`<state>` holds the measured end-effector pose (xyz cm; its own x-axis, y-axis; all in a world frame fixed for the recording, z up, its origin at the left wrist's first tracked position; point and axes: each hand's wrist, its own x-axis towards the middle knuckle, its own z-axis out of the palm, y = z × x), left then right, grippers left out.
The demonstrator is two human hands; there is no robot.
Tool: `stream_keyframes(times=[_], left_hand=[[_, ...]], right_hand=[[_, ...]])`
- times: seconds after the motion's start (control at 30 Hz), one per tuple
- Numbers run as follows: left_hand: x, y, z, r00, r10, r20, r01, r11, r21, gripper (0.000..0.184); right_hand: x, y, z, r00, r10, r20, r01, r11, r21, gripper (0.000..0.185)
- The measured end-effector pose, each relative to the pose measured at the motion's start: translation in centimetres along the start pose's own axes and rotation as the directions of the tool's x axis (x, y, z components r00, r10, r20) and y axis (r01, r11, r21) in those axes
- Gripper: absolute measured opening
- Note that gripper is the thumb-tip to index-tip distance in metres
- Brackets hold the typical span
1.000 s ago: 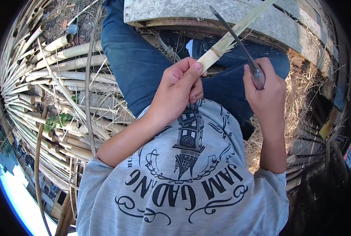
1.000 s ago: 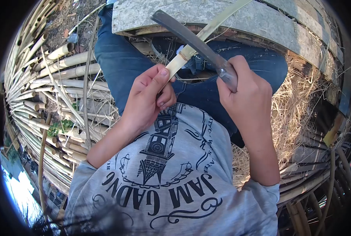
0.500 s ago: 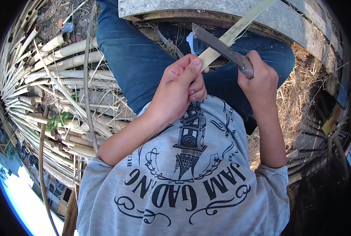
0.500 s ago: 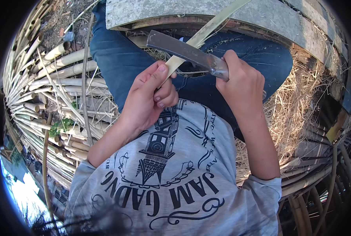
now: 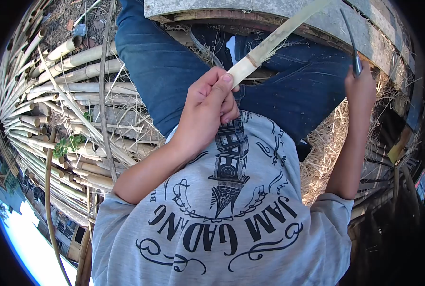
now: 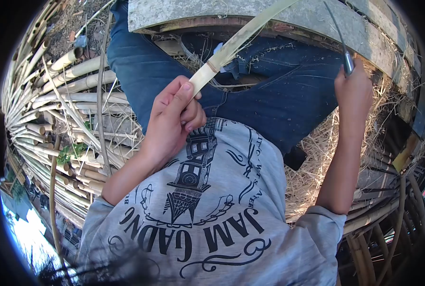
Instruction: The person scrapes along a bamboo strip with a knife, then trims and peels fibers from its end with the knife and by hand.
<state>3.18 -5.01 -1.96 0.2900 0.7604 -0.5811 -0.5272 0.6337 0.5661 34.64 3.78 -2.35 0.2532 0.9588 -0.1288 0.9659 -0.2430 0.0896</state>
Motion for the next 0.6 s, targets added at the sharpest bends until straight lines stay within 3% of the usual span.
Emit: stream_keyframes(times=[0.07, 0.1, 0.13, 0.2, 0.27, 0.33, 0.4, 0.43, 0.5, 0.57, 0.6], left_hand=[[-0.6, 0.1, -0.2, 1.000, -0.002, 0.007, 0.001, 0.999, 0.054, 0.026], [-0.4, 0.3, 0.3, 1.000, -0.013, 0.006, 0.013, 0.999, 0.039, 0.027], [0.1, 0.4, 0.8, 1.000, -0.020, 0.011, 0.020, 0.999, 0.025, 0.027], [1.2, -0.7, 1.0, 0.999, -0.022, 0.037, 0.019, 0.997, 0.069, 0.027], [2.1, -0.4, 1.2, 0.997, -0.027, 0.078, 0.016, 0.991, 0.136, 0.027], [1.9, 1.0, 0.8, 0.968, -0.217, 0.127, 0.096, 0.787, 0.610, 0.026], [2.2, 1.5, 0.9, 0.970, -0.227, 0.091, 0.109, 0.735, 0.669, 0.024], [2.7, 1.4, 0.6, 0.964, -0.243, 0.108, 0.115, 0.747, 0.655, 0.024], [3.1, 1.7, 0.9, 0.955, -0.263, 0.133, 0.119, 0.756, 0.644, 0.024], [3.5, 2.7, 2.0, 0.976, -0.170, 0.139, -0.006, 0.613, 0.790, 0.023], [3.9, 2.4, 2.1, 0.975, -0.166, 0.145, -0.012, 0.615, 0.789, 0.023]], right_hand=[[3.0, 6.7, -0.2, 0.995, 0.088, -0.049, -0.091, 0.993, -0.069, 0.031], [2.4, 7.4, -0.6, 0.984, -0.004, -0.178, 0.003, 1.000, -0.002, 0.029], [1.3, 6.5, -1.3, 0.985, -0.019, -0.172, 0.018, 1.000, -0.006, 0.029], [-1.6, 1.9, -3.2, 0.982, -0.005, -0.188, 0.074, 0.929, 0.363, 0.024], [-4.4, -2.3, -3.5, 0.999, 0.033, -0.039, -0.001, 0.770, 0.638, 0.020], [-6.8, -4.6, -2.7, 0.993, -0.072, 0.096, -0.027, 0.643, 0.765, 0.019], [-7.6, -6.7, -2.3, 0.964, -0.198, 0.176, 0.001, 0.667, 0.745, 0.019], [-7.7, -7.2, -1.8, 0.966, -0.186, 0.177, -0.009, 0.663, 0.749, 0.019], [-7.7, -7.9, -0.6, 0.945, -0.318, 0.080, 0.162, 0.666, 0.728, 0.018], [-7.8, -8.0, -0.7, 0.948, -0.294, 0.121, 0.110, 0.660, 0.743, 0.017], [-7.7, -7.9, -0.7, 0.945, -0.283, 0.163, 0.062, 0.647, 0.760, 0.016]])
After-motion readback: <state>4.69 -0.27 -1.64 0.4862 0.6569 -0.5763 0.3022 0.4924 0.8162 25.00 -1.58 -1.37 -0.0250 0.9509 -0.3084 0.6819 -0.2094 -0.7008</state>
